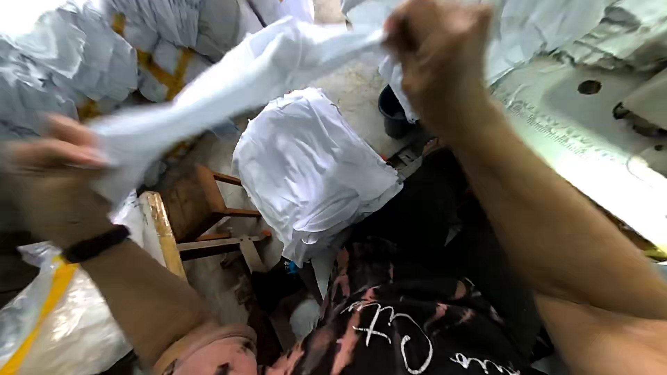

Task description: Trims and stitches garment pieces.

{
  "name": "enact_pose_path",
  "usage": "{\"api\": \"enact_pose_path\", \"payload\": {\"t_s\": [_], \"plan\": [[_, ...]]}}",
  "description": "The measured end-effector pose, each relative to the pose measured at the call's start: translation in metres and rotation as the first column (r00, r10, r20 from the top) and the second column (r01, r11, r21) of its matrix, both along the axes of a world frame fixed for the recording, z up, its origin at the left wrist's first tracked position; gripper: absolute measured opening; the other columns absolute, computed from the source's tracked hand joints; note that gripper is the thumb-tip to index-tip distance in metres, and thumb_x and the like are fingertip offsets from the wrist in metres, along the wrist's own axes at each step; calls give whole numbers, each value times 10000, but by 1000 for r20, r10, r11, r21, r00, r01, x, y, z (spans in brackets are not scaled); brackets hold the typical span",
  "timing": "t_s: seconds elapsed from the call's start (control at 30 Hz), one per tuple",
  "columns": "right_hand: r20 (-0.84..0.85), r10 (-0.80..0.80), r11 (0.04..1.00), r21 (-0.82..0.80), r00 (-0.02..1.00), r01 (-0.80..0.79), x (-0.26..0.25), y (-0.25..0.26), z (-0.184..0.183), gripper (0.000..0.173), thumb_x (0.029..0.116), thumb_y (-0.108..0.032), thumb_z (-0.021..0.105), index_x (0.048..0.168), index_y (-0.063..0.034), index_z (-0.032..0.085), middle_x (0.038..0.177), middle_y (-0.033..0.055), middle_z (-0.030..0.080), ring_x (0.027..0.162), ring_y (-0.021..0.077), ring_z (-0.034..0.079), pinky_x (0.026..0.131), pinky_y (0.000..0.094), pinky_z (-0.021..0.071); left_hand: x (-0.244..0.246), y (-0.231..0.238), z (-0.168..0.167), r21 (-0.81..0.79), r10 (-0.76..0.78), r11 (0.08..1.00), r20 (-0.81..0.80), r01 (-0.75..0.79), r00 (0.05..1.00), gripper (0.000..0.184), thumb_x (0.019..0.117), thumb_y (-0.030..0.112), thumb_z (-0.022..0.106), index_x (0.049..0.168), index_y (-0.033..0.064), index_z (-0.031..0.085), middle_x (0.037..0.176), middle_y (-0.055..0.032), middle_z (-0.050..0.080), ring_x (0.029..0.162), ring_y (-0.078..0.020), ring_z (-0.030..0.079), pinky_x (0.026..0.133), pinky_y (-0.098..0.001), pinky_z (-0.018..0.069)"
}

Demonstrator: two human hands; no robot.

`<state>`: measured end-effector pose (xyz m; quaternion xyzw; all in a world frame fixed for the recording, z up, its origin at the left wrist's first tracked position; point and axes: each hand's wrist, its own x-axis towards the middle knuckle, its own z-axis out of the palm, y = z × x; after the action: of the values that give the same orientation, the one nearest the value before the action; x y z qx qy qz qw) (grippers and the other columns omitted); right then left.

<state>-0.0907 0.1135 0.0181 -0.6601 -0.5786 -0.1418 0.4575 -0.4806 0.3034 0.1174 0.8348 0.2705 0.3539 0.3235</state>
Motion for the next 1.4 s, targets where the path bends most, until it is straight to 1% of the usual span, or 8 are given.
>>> {"api": "enact_pose_path", "payload": {"t_s": [0.1, 0.27, 0.5, 0.73, 0.87, 1.03, 1.2, 1.4], "plan": [[-122, 110, 964, -230, 986, -136, -18, 4, -80, 192, 1001, 36, 494, 1045, 113, 665, 964, 287, 692, 865, 455, 705, 755, 577, 559, -12, -2, -97, -414, -252, 908, -419, 63, 872, 263, 784, 11, 606, 677, 232, 702, 776, 162, 683, 757, 40, 623, 725, -185, 534], [-224, 9, 726, -669, 975, -160, -27, -57, -180, 76, 942, -76, 702, 959, -8, 729, 852, 235, 703, 827, 447, 708, 712, 640, 558, 49, 14, -230, -682, -651, 729, -718, -62, 245, 293, 961, 173, 694, 1201, 6, 719, 1095, -118, 742, 894, -175, 694, 815, -398, 563], [-75, -557, 761, -444, 827, 473, 61, -155, -151, 167, 979, -134, 668, 981, 32, 682, 786, 247, 669, 689, 465, 683, 543, 632, 513, 291, -55, -159, -168, -527, 841, -474, 515, 705, 134, 986, 83, 652, 1039, -34, 689, 866, -119, 714, 709, -168, 693, 689, -373, 606], [64, -641, 707, -341, 765, 620, 71, -166, -171, 149, 816, -4, 762, 932, 29, 675, 804, 211, 683, 656, 403, 691, 499, 543, 507, 441, -76, -190, 140, -552, 591, -648, 795, 524, 525, 878, 298, 802, 1279, -11, 661, 1464, -273, 522, 1434, -490, 390, 1121, -694, 306], [75, -661, 696, -312, 747, 647, 71, -166, -168, 118, 807, -12, 734, 910, 10, 680, 761, 184, 677, 618, 377, 683, 469, 507, 492, 447, -66, -160, 149, -332, 372, -900, 916, 281, 370, 941, 310, 740, 916, -59, 736, 929, -245, 717, 1047, -466, 668, 1161, -739, 186], [-518, -401, 913, -292, 755, 284, 62, -120, -113, 287, 1022, -201, 613, 847, 10, 694, 632, 101, 612, 541, 220, 603, 507, 408, 503, 418, -67, -93, 77, -523, 318, -817, 945, 243, 215, 903, 114, 699, 713, 37, 633, 608, -94, 581, 619, -279, 615, 832, -584, 468], [-985, 101, 981, 122, 141, 150, 75, -45, -44, 394, 1050, -314, 591, 757, -52, 605, 537, -34, 539, 415, 14, 471, 415, 194, 412, 415, -96, -37, 26, -477, 359, -854, 933, 208, 348, 999, 181, 592, 664, 89, 602, 547, -8, 504, 526, -157, 540, 667, -442, 500], [-366, -286, 958, -106, 886, 265, 75, -48, -16, 42, 884, 13, 662, 883, 50, 683, 671, 171, 636, 601, 322, 663, 524, 463, 517, 509, -72, -34, 442, -228, 546, -739, 712, 634, 383, 1002, -20, 494, 1379, -80, 521, 1369, -367, 525, 1091, -595, 609, 832, -727, 482]]}}
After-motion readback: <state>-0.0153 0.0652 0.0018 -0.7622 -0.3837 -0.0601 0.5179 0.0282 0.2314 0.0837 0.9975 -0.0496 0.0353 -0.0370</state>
